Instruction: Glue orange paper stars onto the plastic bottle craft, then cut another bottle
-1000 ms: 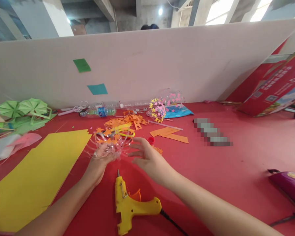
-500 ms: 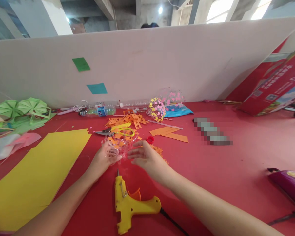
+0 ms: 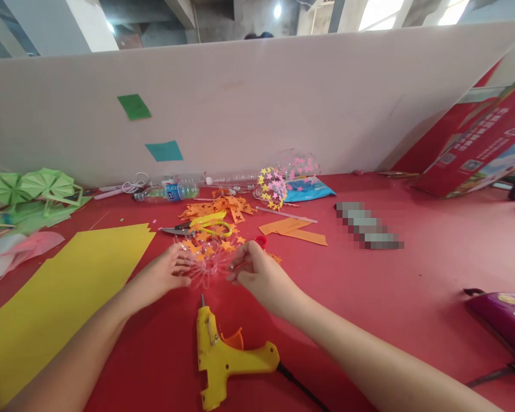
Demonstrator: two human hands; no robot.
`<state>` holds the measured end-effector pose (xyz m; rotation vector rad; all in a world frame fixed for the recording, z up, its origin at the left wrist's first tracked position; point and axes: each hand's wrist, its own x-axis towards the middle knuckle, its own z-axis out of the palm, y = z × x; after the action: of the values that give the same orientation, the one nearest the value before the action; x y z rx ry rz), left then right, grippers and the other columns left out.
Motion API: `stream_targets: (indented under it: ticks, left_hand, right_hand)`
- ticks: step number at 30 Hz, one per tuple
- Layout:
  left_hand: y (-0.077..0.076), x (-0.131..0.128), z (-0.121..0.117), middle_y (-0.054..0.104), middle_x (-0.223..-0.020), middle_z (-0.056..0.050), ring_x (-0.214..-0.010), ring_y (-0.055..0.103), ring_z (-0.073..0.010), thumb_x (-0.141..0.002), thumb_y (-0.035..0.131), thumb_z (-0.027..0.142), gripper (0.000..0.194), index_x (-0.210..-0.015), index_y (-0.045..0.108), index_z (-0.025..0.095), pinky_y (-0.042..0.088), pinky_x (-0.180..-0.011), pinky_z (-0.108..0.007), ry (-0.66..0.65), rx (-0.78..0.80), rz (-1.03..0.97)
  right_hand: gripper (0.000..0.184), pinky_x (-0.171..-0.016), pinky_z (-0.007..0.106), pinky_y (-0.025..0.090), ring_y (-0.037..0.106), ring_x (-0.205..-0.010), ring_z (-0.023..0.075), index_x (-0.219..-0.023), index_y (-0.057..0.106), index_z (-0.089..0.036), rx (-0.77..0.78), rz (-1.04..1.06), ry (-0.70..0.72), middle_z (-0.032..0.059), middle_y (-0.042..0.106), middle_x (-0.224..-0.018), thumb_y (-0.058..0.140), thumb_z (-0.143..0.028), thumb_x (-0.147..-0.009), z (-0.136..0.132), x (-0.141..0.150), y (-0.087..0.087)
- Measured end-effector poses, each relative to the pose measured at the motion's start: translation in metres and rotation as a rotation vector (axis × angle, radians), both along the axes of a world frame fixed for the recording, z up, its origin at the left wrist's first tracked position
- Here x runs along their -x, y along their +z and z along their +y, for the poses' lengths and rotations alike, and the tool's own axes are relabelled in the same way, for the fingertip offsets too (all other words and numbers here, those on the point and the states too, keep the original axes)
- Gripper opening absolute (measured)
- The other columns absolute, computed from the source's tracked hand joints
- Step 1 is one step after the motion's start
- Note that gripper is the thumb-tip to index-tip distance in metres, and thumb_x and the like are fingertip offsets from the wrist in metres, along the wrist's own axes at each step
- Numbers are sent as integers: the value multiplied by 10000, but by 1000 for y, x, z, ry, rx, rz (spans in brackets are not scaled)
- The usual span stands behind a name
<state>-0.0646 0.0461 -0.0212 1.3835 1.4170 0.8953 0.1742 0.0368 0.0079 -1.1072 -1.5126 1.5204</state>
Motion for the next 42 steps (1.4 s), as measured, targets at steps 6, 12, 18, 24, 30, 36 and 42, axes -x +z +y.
stream_targets:
  ticks: [6,12,18,24,30,36,42]
  left_hand:
    - [9,17,-1,671,-891,-52,-822,642,-210,-569,564,60,416,-952,618,214,490,-723,-310,146,-156,215]
    - [39,13,-7,698,-826,-23,-725,636,-196,-665,556,142,295,-935,631,237,460,-671,-283,284,-370,479]
    - [63,0,-26,639,-706,7,-620,597,-145,-786,530,339,126,-807,562,219,415,-589,-231,357,-572,486]
    - [37,-2,-29,506,-515,45,-459,458,-99,-827,532,380,211,-704,550,209,351,-500,-209,349,-534,265]
    - [2,2,-13,384,-445,57,-399,317,-82,-818,515,415,324,-582,444,205,231,-389,-192,511,-359,-182]
    - [0,1,-13,440,-499,56,-438,371,-76,-784,571,409,306,-601,436,204,281,-417,-178,488,-364,-250]
    - [-3,-4,-14,481,-514,77,-455,426,-88,-738,595,319,167,-740,461,221,323,-428,-176,484,-348,-315]
  right_hand:
    - [197,-732,345,520,652,-750,149,-803,419,-229,-35,-33,25,-10,613,-845,449,-102,-655,2,-2,-5]
    - [98,-557,265,431,536,-597,127,-790,453,-234,-322,-347,-148,-23,563,-738,482,-189,-707,5,-12,8]
    - [112,-453,237,377,475,-465,115,-812,475,-236,-394,-391,-265,-47,496,-596,493,-323,-744,5,-28,48]
    - [131,-467,235,349,461,-452,126,-818,500,-234,-467,-547,-378,-52,467,-535,441,-344,-777,12,-49,15]
    - [150,-509,255,314,440,-480,151,-771,526,-224,-542,-649,-577,-20,495,-532,436,-339,-734,33,-71,-33]
    - [154,-521,256,338,490,-510,169,-755,544,-230,-583,-670,-575,-8,534,-539,440,-342,-736,39,-72,-41]
    - [164,-545,266,372,505,-520,173,-777,550,-231,-610,-692,-587,-5,544,-556,424,-335,-757,33,-76,-44]
